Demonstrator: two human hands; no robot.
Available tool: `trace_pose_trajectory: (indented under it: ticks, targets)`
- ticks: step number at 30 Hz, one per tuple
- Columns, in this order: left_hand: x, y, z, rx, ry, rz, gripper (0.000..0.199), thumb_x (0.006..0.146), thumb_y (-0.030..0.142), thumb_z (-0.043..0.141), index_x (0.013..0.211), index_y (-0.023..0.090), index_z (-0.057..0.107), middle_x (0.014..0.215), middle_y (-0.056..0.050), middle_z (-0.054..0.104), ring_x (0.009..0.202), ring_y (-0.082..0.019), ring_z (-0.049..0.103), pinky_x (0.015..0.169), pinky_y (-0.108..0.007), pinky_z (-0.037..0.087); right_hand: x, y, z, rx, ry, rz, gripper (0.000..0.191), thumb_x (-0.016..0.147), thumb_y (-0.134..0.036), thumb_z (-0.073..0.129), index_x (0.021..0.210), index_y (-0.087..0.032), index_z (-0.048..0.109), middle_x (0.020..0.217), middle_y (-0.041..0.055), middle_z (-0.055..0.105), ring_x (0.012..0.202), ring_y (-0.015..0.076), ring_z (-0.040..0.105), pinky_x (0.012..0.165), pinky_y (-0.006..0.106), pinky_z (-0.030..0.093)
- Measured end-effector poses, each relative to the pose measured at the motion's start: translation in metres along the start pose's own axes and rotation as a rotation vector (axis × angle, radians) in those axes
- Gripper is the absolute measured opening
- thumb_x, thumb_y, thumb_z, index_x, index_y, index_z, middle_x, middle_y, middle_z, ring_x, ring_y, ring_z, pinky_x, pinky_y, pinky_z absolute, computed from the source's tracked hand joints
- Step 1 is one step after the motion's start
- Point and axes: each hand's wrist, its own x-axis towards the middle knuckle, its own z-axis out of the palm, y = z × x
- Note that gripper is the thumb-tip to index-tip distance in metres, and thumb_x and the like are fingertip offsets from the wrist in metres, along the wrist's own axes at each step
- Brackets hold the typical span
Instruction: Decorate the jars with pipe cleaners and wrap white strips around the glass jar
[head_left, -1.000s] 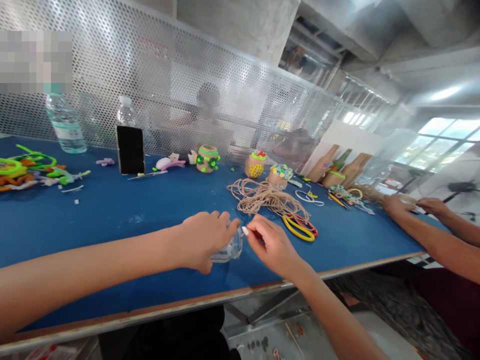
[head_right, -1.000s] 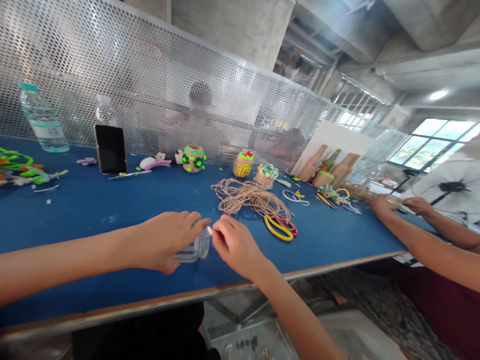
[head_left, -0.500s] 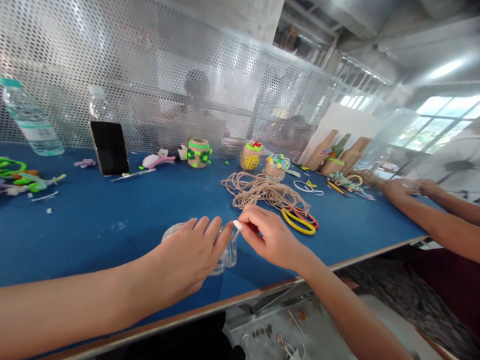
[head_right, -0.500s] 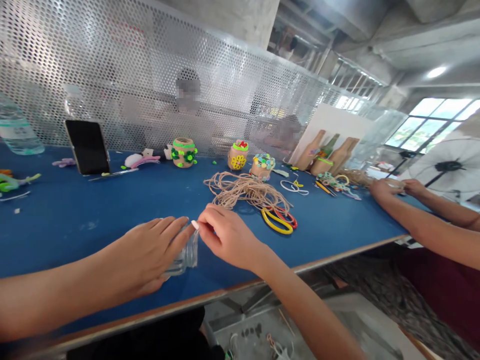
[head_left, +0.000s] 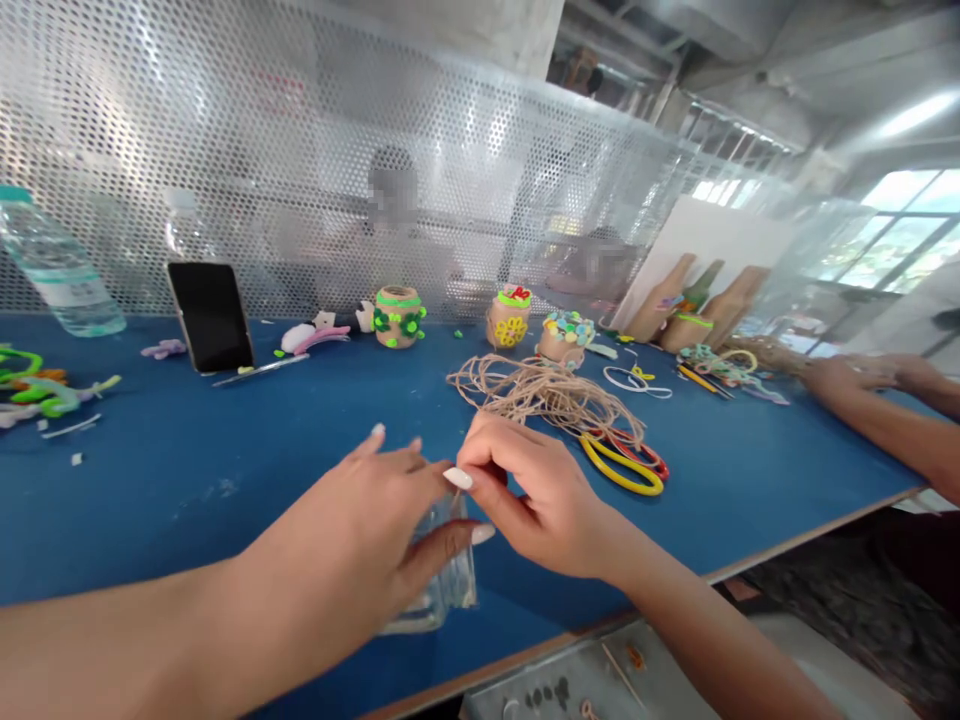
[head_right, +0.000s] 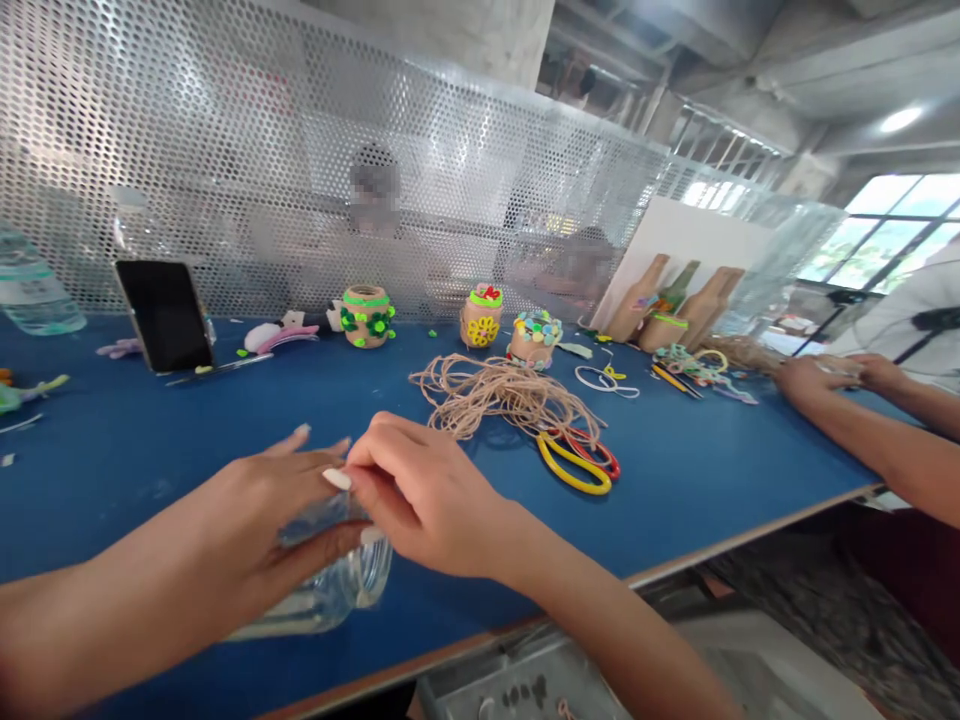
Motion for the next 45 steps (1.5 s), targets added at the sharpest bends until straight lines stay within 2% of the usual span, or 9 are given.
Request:
trace_pose_trajectory:
  ticks: [3,7,10,17,20,29,37,40,45]
  targets:
    - [0.011,-0.009,-0.004,-0.197,0.097,0.008,0.03,0.092,0.026,0.045,0.069,0.017,0.063,0.068,0.001,0.063,0.059,-0.011,0.057,0.059,-0.023,0.045,0.008,0.006,0.002,0.06,0.015,0.016,0.019,0.096,-0.02,0.045,0.078,-0.02,0.05,0.072,-0.0011,0.05,0.066,0.0101,0.048,0.06,0.023,0.04]
    - [0.013,-0.022,-0.009,-0.249,0.245,0.011,0.035,0.093,0.026,0.044,0.063,0.015,0.06,0.061,0.001,0.059,0.055,-0.009,0.051,0.055,-0.02,0.038,0.015,0.017,-0.005,0.141,0.139,0.177,0.03,0.099,-0.034,0.04,0.081,-0.017,0.058,0.073,-0.0002,0.056,0.067,0.0098,0.053,0.063,0.024,0.043]
    - [0.01,-0.035,-0.014,-0.2,0.313,-0.028,0.035,0.093,0.026,0.043,0.064,0.015,0.06,0.062,0.001,0.06,0.057,-0.01,0.053,0.056,-0.021,0.038,0.017,0.022,-0.015,0.083,0.257,0.242,0.038,0.098,-0.044,0.037,0.108,-0.017,0.062,0.089,0.005,0.063,0.082,0.0144,0.058,0.073,0.03,0.046]
    - [0.011,-0.066,-0.019,-0.037,0.455,-0.028,0.028,0.091,0.019,0.041,0.078,0.015,0.066,0.072,0.0,0.067,0.064,-0.012,0.06,0.059,-0.022,0.041,0.028,0.029,0.021,0.289,-0.142,0.53,0.106,0.067,-0.048,0.078,0.149,-0.017,0.018,0.137,0.0172,0.045,0.124,0.0298,0.046,0.097,0.047,0.043]
    - [0.016,-0.077,-0.019,-0.008,0.513,-0.002,0.029,0.09,0.017,0.039,0.078,0.015,0.066,0.073,-0.001,0.067,0.064,-0.012,0.06,0.058,-0.022,0.041,0.038,0.04,0.043,0.548,-0.218,0.649,0.101,0.068,-0.044,0.079,0.146,-0.024,0.019,0.127,0.0133,0.052,0.113,0.0267,0.055,0.092,0.045,0.048]
    - [0.022,-0.094,-0.024,-0.407,0.493,-0.193,0.03,0.089,0.025,0.047,0.065,0.016,0.064,0.062,0.002,0.065,0.058,-0.008,0.057,0.055,-0.015,0.042,0.056,0.095,0.041,0.952,-0.543,0.298,0.094,0.066,-0.019,0.083,0.141,-0.025,0.028,0.145,0.0111,0.038,0.134,0.022,0.04,0.11,0.038,0.034]
    - [0.024,-0.078,-0.029,-0.516,0.484,-0.14,0.032,0.089,0.031,0.05,0.064,0.022,0.069,0.06,0.006,0.07,0.054,-0.006,0.064,0.05,-0.007,0.047,0.066,0.1,0.016,0.781,-0.769,0.246,0.12,0.06,-0.027,0.087,0.152,-0.024,0.011,0.155,0.0119,0.026,0.141,0.0245,0.029,0.115,0.039,0.025]
    - [0.02,-0.076,-0.029,-0.417,0.53,-0.101,0.034,0.091,0.031,0.049,0.064,0.023,0.068,0.057,0.006,0.068,0.05,-0.006,0.063,0.046,-0.007,0.047,0.058,0.082,0.015,0.578,-0.653,0.337,0.121,0.054,-0.038,0.088,0.152,-0.023,0.019,0.154,0.0125,0.027,0.141,0.0298,0.029,0.115,0.044,0.025]
    - [0.013,-0.069,-0.034,-0.253,0.532,0.024,0.027,0.093,0.027,0.051,0.071,0.024,0.066,0.061,0.009,0.065,0.049,-0.002,0.059,0.05,-0.004,0.045,0.038,0.056,0.027,0.368,-0.415,0.333,0.078,0.069,-0.045,0.077,0.137,-0.02,0.049,0.135,0.0126,0.053,0.122,0.0288,0.052,0.105,0.039,0.042]
